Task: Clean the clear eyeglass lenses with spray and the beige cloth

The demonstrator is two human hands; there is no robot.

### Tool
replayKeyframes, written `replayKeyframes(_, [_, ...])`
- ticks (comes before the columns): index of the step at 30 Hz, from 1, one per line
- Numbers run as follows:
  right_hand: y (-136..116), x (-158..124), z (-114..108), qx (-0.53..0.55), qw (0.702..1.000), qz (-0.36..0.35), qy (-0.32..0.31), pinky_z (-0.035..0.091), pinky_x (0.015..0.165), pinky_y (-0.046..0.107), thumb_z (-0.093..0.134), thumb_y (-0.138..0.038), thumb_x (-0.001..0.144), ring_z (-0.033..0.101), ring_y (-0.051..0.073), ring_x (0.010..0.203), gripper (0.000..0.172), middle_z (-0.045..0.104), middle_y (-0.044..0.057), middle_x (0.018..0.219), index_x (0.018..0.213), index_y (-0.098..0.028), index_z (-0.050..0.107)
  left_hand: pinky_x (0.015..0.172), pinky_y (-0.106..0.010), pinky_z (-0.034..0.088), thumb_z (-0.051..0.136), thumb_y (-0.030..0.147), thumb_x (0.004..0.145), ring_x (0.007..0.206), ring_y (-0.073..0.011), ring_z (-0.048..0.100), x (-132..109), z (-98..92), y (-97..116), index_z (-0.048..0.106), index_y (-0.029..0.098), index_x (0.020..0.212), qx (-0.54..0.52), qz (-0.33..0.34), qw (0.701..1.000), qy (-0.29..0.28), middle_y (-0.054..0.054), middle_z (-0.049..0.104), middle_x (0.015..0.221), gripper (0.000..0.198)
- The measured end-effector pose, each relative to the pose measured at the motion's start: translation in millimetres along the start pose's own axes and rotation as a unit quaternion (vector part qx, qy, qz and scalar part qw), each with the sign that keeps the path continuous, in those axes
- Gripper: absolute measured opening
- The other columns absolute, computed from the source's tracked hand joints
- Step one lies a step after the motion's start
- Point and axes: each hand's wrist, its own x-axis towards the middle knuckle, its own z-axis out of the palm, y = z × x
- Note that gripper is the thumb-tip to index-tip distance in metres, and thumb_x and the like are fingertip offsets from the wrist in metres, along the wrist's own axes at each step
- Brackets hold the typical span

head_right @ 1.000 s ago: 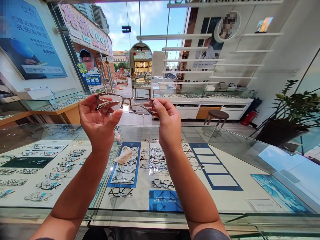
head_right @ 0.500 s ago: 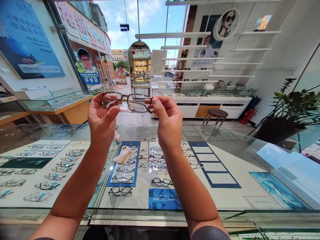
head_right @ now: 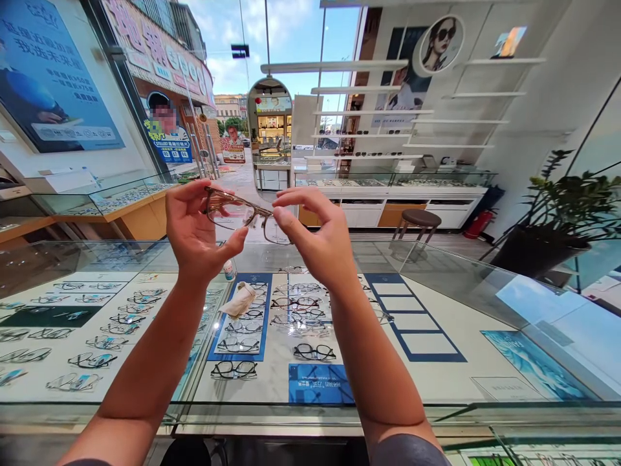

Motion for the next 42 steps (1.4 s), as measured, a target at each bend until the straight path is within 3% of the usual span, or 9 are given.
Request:
replayKeyframes(3, [2.7, 2.8, -2.0, 0.034, 0.994, 0.059, -0.089, 0.061, 0.095, 0.041, 0.086, -0.053, 0.094, 0.075, 0.022, 0.101, 0.025, 0.085, 0.003, 0.106, 0.092, -0.028, 0.084, 0.088, -0.036, 0.063, 0.101, 0.051, 0.074, 0.116, -0.0258, 0.076, -2.2, -1.8, -0.5, 0.061, 0.028, 0.142, 0.019, -0.036, 0.999, -0.033, -0.008, 0.074, 0.127, 0.083])
replayKeyframes(6, [6.0, 4.9, -3.8, 0.063, 0.985, 0.106, -0.118, 0.059, 0.081, 0.037, 0.088, -0.059, 0.091, 0.071, 0.019, 0.088, 0.033, 0.083, 0.003, 0.094, 0.088, -0.026, 0.084, 0.089, -0.036, 0.064, 0.100, 0.052, 0.075, 0.111, -0.0246, 0.077, -3.3, -3.2, -1.9, 0.061, 0.027, 0.142, 0.011, -0.062, 0.996, -0.056, -0.008, 0.074, 0.124, 0.082])
replayKeyframes(17, [5.6, 7.4, -5.8, 0.082, 0.978, 0.125, -0.145, 0.061, 0.079, 0.036, 0.092, -0.061, 0.087, 0.071, 0.018, 0.081, 0.038, 0.081, 0.003, 0.083, 0.084, -0.023, 0.084, 0.083, -0.033, 0.065, 0.097, 0.051, 0.077, 0.103, -0.0213, 0.079, -3.6, -4.0, -8.0, 0.061, 0.025, 0.140, -0.021, -0.102, 0.991, -0.082, -0.008, 0.077, 0.121, 0.077])
replayKeyframes(22, [11.3, 5.9, -5.4, 0.071, 0.982, 0.124, -0.120, 0.062, 0.080, 0.037, 0.091, -0.058, 0.087, 0.072, 0.019, 0.082, 0.035, 0.082, 0.003, 0.084, 0.084, -0.023, 0.085, 0.089, -0.035, 0.064, 0.099, 0.052, 0.078, 0.108, -0.0227, 0.078, -0.7, -4.9, -6.2, 0.062, 0.030, 0.145, -0.022, -0.114, 0.988, -0.100, -0.010, 0.075, 0.132, 0.080])
replayKeyframes(25, [13.3, 3.7, -4.2, 0.037, 0.991, 0.108, -0.070, 0.063, 0.084, 0.039, 0.090, -0.055, 0.089, 0.074, 0.020, 0.086, 0.032, 0.082, 0.004, 0.091, 0.087, -0.024, 0.085, 0.093, -0.037, 0.063, 0.102, 0.052, 0.076, 0.115, -0.0245, 0.074, 1.3, -4.9, 3.9, 0.066, 0.034, 0.142, 0.022, -0.109, 0.993, -0.047, -0.008, 0.073, 0.135, 0.077])
replayKeyframes(28, [11.6, 0.3, 0.1, -0.028, 0.998, 0.062, -0.004, 0.064, 0.093, 0.042, 0.086, -0.053, 0.093, 0.075, 0.022, 0.094, 0.029, 0.083, 0.005, 0.099, 0.087, -0.025, 0.083, 0.081, -0.033, 0.060, 0.092, 0.050, 0.089, 0.090, -0.0182, 0.069, 0.4, -0.3, 21.3, 0.077, 0.032, 0.122, 0.076, -0.115, 0.990, 0.023, -0.001, 0.072, 0.102, 0.041])
replayKeyframes(30, [9.3, -3.0, 5.9, -0.080, 0.996, 0.021, 0.025, 0.063, 0.100, 0.045, 0.081, -0.049, 0.097, 0.076, 0.024, 0.101, 0.025, 0.084, 0.006, 0.105, 0.088, -0.026, 0.081, 0.067, -0.029, 0.053, 0.083, 0.049, 0.099, 0.071, -0.0140, 0.057, -1.3, 5.3, 33.5, 0.081, 0.027, 0.103, 0.090, -0.158, 0.983, 0.007, 0.002, 0.061, 0.077, 0.022])
replayKeyframes(34, [10.8, -12.3, 23.5, -0.180, 0.981, -0.055, 0.054, 0.057, 0.113, 0.052, 0.073, -0.040, 0.103, 0.076, 0.030, 0.118, 0.016, 0.084, 0.008, 0.120, 0.093, -0.028, 0.080, 0.055, -0.028, 0.040, 0.081, 0.055, 0.101, 0.062, -0.0129, 0.049, -2.9, 16.7, 44.5, 0.082, 0.022, 0.085, 0.045, -0.271, 0.959, -0.069, 0.001, 0.057, 0.065, 0.036])
replayKeyframes(42, [34.2, -34.3, 40.7, -0.297, 0.948, -0.098, 0.052, 0.054, 0.118, 0.059, 0.067, -0.033, 0.105, 0.074, 0.035, 0.133, 0.018, 0.080, 0.012, 0.144, 0.116, -0.029, 0.081, 0.050, -0.028, 0.038, 0.094, 0.066, 0.084, 0.063, -0.0147, 0.054, -6.9, 21.6, 22.3, 0.085, 0.023, 0.083, -0.005, -0.346, 0.937, -0.049, -0.001, 0.064, 0.066, 0.044])
